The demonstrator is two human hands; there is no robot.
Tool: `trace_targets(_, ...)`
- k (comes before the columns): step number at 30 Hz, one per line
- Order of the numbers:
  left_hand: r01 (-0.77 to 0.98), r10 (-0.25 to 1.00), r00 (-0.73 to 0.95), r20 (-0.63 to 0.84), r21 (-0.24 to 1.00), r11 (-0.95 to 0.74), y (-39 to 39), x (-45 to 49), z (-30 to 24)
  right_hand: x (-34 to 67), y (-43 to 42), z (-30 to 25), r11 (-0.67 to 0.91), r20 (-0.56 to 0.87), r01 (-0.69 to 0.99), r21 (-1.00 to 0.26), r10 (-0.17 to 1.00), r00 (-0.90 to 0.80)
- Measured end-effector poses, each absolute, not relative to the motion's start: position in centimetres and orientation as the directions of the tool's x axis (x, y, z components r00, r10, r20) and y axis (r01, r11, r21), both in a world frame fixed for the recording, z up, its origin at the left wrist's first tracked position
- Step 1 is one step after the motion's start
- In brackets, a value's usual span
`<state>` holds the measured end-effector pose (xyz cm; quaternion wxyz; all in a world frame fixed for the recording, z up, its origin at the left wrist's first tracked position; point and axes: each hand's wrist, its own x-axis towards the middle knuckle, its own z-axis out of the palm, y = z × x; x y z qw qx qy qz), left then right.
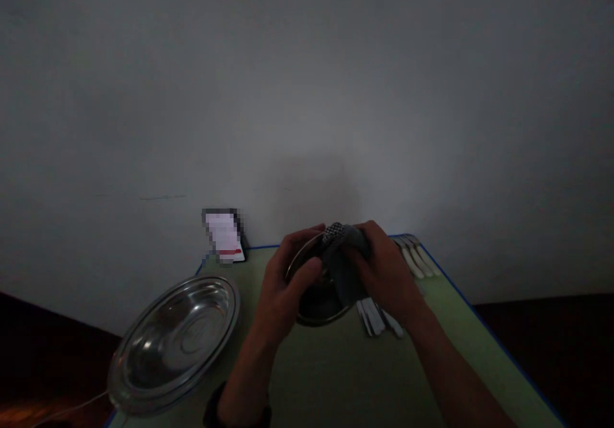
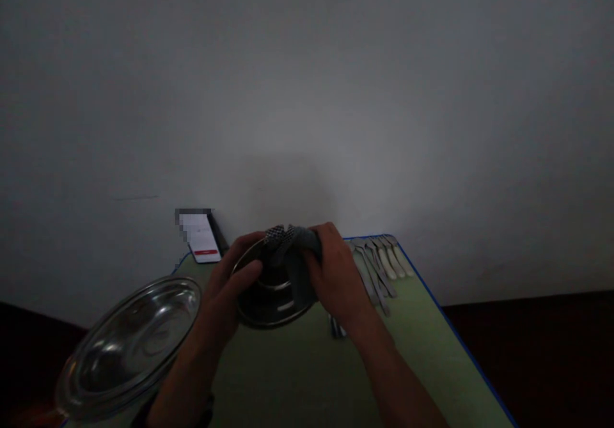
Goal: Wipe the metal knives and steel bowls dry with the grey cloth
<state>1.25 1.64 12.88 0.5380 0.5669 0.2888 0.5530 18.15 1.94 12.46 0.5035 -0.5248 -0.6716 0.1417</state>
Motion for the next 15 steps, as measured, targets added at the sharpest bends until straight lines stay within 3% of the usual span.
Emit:
trace_targets(3,-0.286,0.930,0.201,0.306,0.927,-0.243,1.5,1.6,12.7,17.6,2.1,12.1,0.379,0.517,0.475,-0.794,0.833,0.199)
trace_targets(8,-0.254,0.891,-0.128,0.436,0.854,-0.455,1.2,2.6,12.4,15.0,2.8,10.0,0.291,0.391,0.307,-0.906,0.854,0.344)
trace_targets(12,-0.227,0.834,-0.234,0.500,0.806,-0.547,1.0,2.6,12.2,14.2,3.1,8.9,0.268,0.342,0.284,-0.921,0.904,0.258)
trace_targets(15,-0.309,0.892,-0.083,0.444,0.840,-0.447,1.3,2.0,12.3,15.7,3.1,9.3,0.284,0.356,0.384,-0.879,0.925,0.132)
